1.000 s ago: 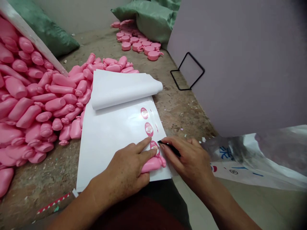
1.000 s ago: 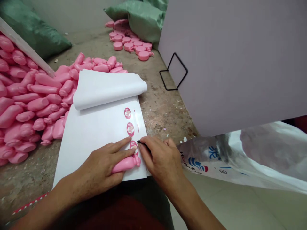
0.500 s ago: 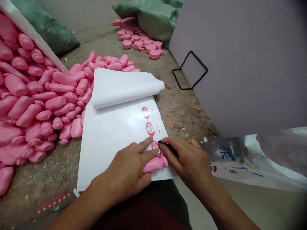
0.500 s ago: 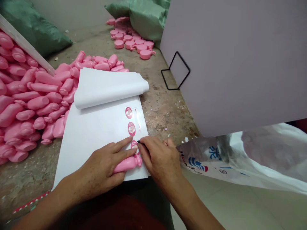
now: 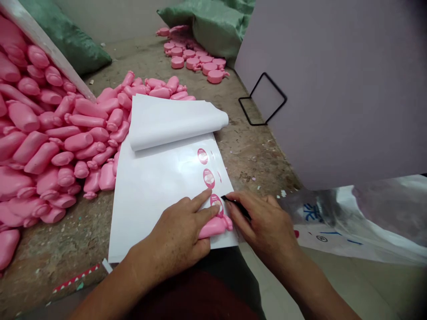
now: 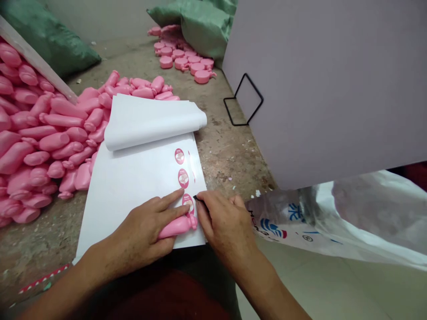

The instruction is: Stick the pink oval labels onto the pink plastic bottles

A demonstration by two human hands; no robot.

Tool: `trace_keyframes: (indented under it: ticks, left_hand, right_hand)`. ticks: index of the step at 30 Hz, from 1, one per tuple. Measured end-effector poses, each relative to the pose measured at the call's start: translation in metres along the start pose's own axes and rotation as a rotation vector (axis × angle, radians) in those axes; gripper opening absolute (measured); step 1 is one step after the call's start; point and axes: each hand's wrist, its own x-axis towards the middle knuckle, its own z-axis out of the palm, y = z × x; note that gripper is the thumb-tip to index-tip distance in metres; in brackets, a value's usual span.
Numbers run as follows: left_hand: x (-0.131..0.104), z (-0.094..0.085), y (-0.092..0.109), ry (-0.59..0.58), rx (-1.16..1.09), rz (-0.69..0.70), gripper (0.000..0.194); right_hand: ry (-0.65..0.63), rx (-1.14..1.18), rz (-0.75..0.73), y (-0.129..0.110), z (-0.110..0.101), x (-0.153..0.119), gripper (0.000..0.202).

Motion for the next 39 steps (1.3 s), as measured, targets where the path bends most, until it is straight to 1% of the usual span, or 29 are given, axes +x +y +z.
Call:
trace_keyframes:
  ticks: [5,10,15,17,18,20,21,22,24,25,27,30,32,34,36,38,39]
  left_hand:
    - [-0.001,-0.001,0.002,-0.028,-0.003,-0.005,0.064]
    - [0.0,-0.003,0.002,-0.023,-0.022,-0.007,0.064]
    - [0.001,-0.003,0.0,-0.018,-0.085,-0.01,0.063]
    - [0.0,-0.004,-0.001,0.017,-0.187,-0.023,0.058]
    - [0.0,-0.006,-0.002,0.053,-0.268,-0.043,0.054]
    - [-0.001,-0.009,-0.004,0.14,-0.469,-0.118,0.044]
    - [-0.001,-0.012,-0.005,0.178,-0.567,-0.168,0.039]
    - [-0.001,-0.014,-0.005,0.205,-0.655,-0.223,0.034]
    - [0.0,-0.017,-0.006,0.241,-0.792,-0.321,0.029]
    - [0.0,-0.018,-0.007,0.259,-0.841,-0.357,0.028]
    - [0.001,-0.019,-0.007,0.293,-0.913,-0.396,0.027]
    - [0.002,-0.018,-0.006,0.306,-0.951,-0.406,0.025]
    - [0.002,-0.017,-0.006,0.308,-0.94,-0.406,0.025]
    - [0.003,-0.017,-0.007,0.312,-0.912,-0.405,0.026]
    - [0.003,-0.016,-0.008,0.316,-0.883,-0.406,0.026]
    - [0.003,-0.016,-0.009,0.32,-0.872,-0.405,0.026]
    - [0.003,-0.016,-0.009,0.323,-0.874,-0.406,0.026]
  right_hand:
    - [0.016,-0.009,-0.01,-0.002,0.002,0.002,0.024]
    - [0.011,-0.005,-0.019,-0.002,0.006,0.004,0.021]
    - [-0.019,0.033,0.033,0.001,0.008,0.009,0.016]
    - [-0.071,0.121,0.087,0.004,0.005,0.012,0.013]
    - [-0.115,0.188,0.12,0.005,0.003,0.013,0.012]
    - [-0.187,0.308,0.191,0.008,-0.001,0.013,0.012]
    - [-0.19,0.331,0.213,0.008,-0.003,0.013,0.013]
    - [-0.17,0.32,0.218,0.009,-0.003,0.012,0.013]
    - [-0.092,0.221,0.176,0.009,-0.003,0.009,0.013]
    - [-0.061,0.161,0.137,0.008,-0.003,0.008,0.013]
    - [-0.046,0.082,0.065,0.008,-0.001,0.007,0.014]
    - [-0.057,0.059,0.007,0.009,-0.002,0.009,0.016]
    - [-0.085,0.116,0.012,0.01,-0.003,0.011,0.015]
    - [-0.14,0.234,0.078,0.01,-0.004,0.011,0.014]
    - [-0.169,0.326,0.178,0.008,-0.004,0.01,0.013]
    - [-0.139,0.317,0.246,0.007,-0.003,0.007,0.014]
    - [-0.113,0.278,0.248,0.006,-0.002,0.006,0.016]
